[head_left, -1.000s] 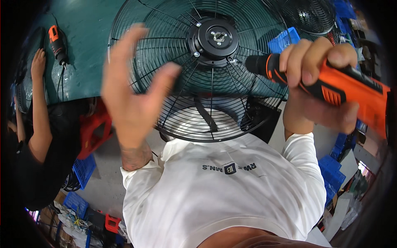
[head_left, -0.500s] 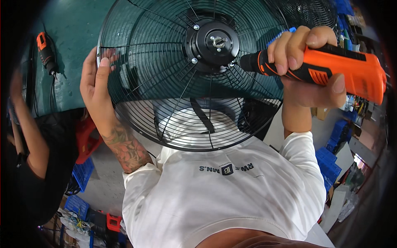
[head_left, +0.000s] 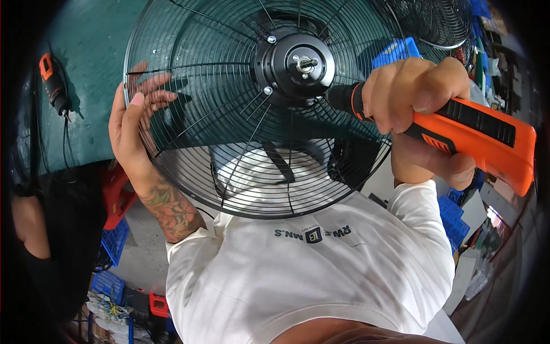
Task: Assembling the guard and motor housing of an industrial electric fan using a power screwdriver on a manufacturing assembly line.
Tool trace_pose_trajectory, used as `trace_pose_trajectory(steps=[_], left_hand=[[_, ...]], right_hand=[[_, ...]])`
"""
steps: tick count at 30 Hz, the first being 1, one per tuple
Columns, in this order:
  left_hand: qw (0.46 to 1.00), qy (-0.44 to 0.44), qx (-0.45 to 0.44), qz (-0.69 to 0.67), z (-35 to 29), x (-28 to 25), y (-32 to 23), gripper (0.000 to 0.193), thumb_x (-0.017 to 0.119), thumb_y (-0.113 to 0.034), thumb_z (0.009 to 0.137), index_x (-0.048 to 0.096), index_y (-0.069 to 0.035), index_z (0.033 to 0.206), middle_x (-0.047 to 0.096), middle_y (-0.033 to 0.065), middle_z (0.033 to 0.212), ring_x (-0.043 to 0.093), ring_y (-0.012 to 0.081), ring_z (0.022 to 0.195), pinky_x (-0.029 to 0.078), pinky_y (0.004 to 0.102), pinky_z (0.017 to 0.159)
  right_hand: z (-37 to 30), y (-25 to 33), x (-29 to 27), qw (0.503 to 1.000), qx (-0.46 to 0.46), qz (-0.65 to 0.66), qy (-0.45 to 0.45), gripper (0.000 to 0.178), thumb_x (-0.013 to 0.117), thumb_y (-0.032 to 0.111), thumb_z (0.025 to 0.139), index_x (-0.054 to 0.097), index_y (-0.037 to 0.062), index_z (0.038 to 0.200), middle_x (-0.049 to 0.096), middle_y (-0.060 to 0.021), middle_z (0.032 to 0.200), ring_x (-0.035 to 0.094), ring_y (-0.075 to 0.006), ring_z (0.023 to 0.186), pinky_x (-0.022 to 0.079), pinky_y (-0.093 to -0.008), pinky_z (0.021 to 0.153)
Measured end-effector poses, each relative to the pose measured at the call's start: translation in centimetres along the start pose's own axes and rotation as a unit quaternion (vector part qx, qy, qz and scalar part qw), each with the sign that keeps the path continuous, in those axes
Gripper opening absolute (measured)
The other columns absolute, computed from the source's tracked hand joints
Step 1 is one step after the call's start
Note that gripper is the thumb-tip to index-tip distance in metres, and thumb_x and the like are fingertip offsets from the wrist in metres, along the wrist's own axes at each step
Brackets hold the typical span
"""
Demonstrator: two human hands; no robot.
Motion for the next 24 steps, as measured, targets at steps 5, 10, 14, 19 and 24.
trace_pose_trajectory(steps=[5,10,14,19,24], left_hand=[[1.0,-0.006,-0.01,-0.014,0.2,-0.2,0.3,0.046,0.049,-0.018,0.103,0.051,0.014,0.137,0.069,0.0263,0.117,0.069,0.0227,0.09,0.053,0.0333,0.087],[1.0,-0.005,-0.006,-0.006,0.1,0.2,-0.5,0.045,0.05,-0.018,0.104,0.052,0.011,0.138,0.07,0.0245,0.115,0.07,0.0215,0.088,0.054,0.0319,0.083],[0.998,-0.022,-0.013,0.058,-0.5,0.4,-1.9,0.045,0.052,-0.019,0.104,0.052,0.006,0.142,0.072,0.0212,0.114,0.072,0.0197,0.084,0.054,0.0282,0.076],[0.997,-0.021,-0.049,0.064,-0.3,0.4,-2.2,0.045,0.05,-0.021,0.107,0.05,0.003,0.145,0.072,0.0211,0.117,0.074,0.0201,0.083,0.056,0.0273,0.071],[0.998,-0.023,-0.052,0.026,0.4,0.6,-1.3,0.046,0.046,-0.024,0.109,0.047,0.001,0.148,0.069,0.0239,0.122,0.075,0.0249,0.085,0.06,0.0306,0.07]], right_hand=[[0.0,-0.1,1.0,0.998,-0.012,0.0,0.059,0.078,0.078,0.071,0.076,0.055,0.0073,0.114,0.06,-0.0037,0.084,0.062,-0.017,0.067,0.052,-0.034,0.06],[-0.8,0.1,-0.2,0.998,-0.002,0.035,-0.051,0.083,0.074,0.075,0.078,0.055,0.0027,0.116,0.057,-0.0056,0.08,0.058,-0.0176,0.066,0.05,-0.0332,0.061],[-0.5,1.3,-0.2,0.999,0.024,0.003,-0.042,0.083,0.077,0.072,0.079,0.056,0.0013,0.117,0.06,-0.0086,0.08,0.062,-0.021,0.068,0.054,-0.0364,0.065],[1.4,6.4,-2.3,0.996,-0.063,-0.012,-0.057,0.075,0.076,0.066,0.079,0.057,0.006,0.119,0.06,-0.0039,0.081,0.062,-0.017,0.069,0.053,-0.0354,0.066],[1.3,5.1,-6.6,0.976,-0.089,0.004,-0.197,0.053,0.07,0.046,0.089,0.056,0.0018,0.116,0.06,-0.0082,0.077,0.061,-0.0189,0.063,0.053,-0.0347,0.061]])
Point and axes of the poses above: each hand's wrist, its own z-axis towards the middle knuckle, its own x-axis out of the palm, y = z × x, the point moved 9 cm from there along z, towards the middle knuckle
